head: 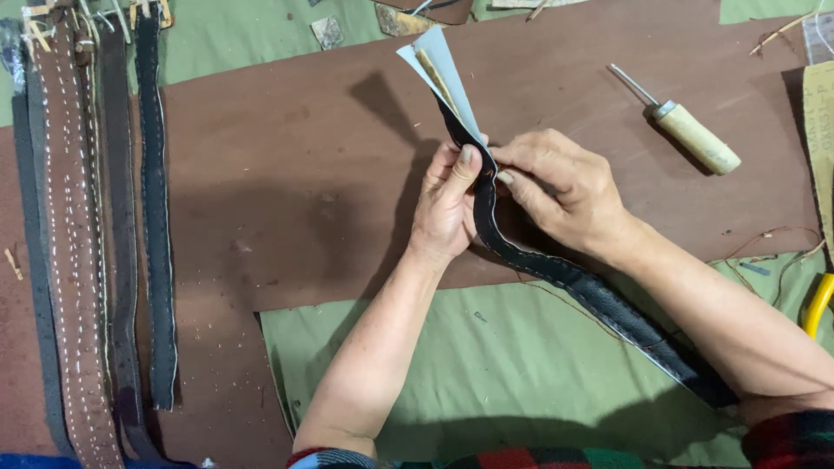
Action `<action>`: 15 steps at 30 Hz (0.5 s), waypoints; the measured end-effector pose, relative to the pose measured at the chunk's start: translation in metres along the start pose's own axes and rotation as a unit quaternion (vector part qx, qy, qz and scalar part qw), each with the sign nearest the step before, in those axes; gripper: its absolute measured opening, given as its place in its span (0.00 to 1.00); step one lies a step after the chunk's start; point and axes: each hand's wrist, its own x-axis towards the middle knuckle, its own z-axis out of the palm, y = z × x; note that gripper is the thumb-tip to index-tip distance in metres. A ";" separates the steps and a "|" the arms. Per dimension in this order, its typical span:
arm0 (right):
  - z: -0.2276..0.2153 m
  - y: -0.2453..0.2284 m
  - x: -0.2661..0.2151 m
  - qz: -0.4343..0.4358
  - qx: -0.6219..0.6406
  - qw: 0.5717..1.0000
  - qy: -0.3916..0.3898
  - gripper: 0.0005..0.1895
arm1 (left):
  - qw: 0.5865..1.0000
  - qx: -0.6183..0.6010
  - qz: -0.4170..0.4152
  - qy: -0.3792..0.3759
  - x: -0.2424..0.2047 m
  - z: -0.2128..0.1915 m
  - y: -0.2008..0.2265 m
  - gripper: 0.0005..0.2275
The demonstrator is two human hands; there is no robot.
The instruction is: Hand-stitching a black leather belt using an awl and thread on a workshop table.
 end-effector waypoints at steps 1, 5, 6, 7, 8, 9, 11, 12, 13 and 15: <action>0.002 0.004 -0.002 0.000 0.001 1.000 -0.001 0.08 | 1.000 0.000 0.001 0.001 -0.001 0.001 0.001 0.08; 0.007 0.017 -0.011 -0.036 -0.071 0.997 0.016 0.05 | 1.000 0.019 0.005 -0.006 -0.003 0.002 -0.001 0.08; 0.008 0.020 -0.013 -0.043 -0.087 0.995 0.024 0.04 | 1.000 0.019 -0.001 -0.010 -0.002 0.001 -0.002 0.09; 0.008 0.021 -0.014 -0.043 -0.087 0.995 0.024 0.04 | 1.000 0.020 -0.001 -0.011 0.000 -0.001 -0.004 0.09; 0.008 0.023 -0.016 -0.027 -0.087 0.995 0.034 0.04 | 1.000 0.014 -0.001 -0.005 0.001 -0.002 -0.006 0.09; 0.008 0.024 -0.018 -0.011 -0.087 0.995 0.043 0.04 | 1.000 0.008 -0.001 0.000 0.002 -0.004 -0.009 0.09; 0.009 0.019 -0.016 0.061 -0.039 0.996 0.055 0.05 | 1.000 0.005 -0.002 0.001 0.004 -0.008 -0.011 0.09; 0.009 0.016 -0.015 0.132 0.009 0.989 0.065 0.05 | 1.000 0.001 -0.003 0.002 0.005 -0.010 -0.013 0.09; 0.012 0.013 -0.012 0.132 0.009 0.989 0.065 0.05 | 1.000 0.001 -0.003 0.002 0.003 -0.005 -0.009 0.09; 0.020 0.008 -0.007 0.258 0.193 0.934 0.158 0.05 | 1.000 0.002 0.001 0.001 -0.001 0.006 -0.001 0.08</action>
